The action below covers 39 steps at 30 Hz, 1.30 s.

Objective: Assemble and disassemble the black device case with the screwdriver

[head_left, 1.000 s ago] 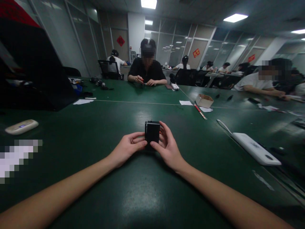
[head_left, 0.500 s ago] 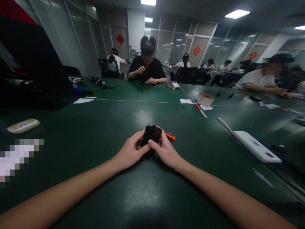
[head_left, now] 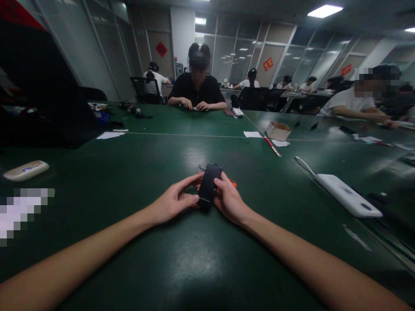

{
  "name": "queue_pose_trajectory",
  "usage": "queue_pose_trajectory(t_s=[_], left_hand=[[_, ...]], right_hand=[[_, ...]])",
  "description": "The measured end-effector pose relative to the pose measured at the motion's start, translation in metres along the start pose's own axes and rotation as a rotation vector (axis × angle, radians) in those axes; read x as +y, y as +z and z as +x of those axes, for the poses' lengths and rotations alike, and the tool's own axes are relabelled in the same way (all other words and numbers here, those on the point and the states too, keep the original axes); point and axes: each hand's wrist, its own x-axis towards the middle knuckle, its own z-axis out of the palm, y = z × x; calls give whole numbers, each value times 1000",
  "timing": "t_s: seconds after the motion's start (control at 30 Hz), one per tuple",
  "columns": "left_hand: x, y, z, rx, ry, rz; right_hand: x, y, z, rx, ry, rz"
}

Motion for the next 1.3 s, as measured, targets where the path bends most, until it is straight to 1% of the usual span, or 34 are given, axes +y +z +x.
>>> queue_pose_trajectory(t_s=[0.13,0.27,0.33,0.43,0.53,0.67,0.8,1.0,1.07,1.2,1.3], left_hand=[[3,0,1,29,-1,10],[5,0,2,68,30,37],[5,1,1,94,56,59],[3,3,0,114,68,66],[1,4,0,94,9,27],[2,2,1,63,-84,-57],[4,0,1,54,-76,-128],[2,-1,2,65,-72,-161],[2,0,3,68,-93,-159],[4,2,4,85,-178,-170],[5,3,5,96,-184,-172]], right_hand=[[2,-8,3,-20,31,-57],[5,-14,6,5,30,-147],[4,-13,6,5,30,-153],[0,-9,3,4,34,-99],[-5,-5,1,25,22,-46],[-6,-4,-1,18,39,-29],[-5,-4,-1,20,35,-49],[-5,-3,-1,41,25,-40],[-5,-2,-1,39,17,-34],[-6,0,-3,41,-22,-44],[-7,-2,-1,69,-60,-115]])
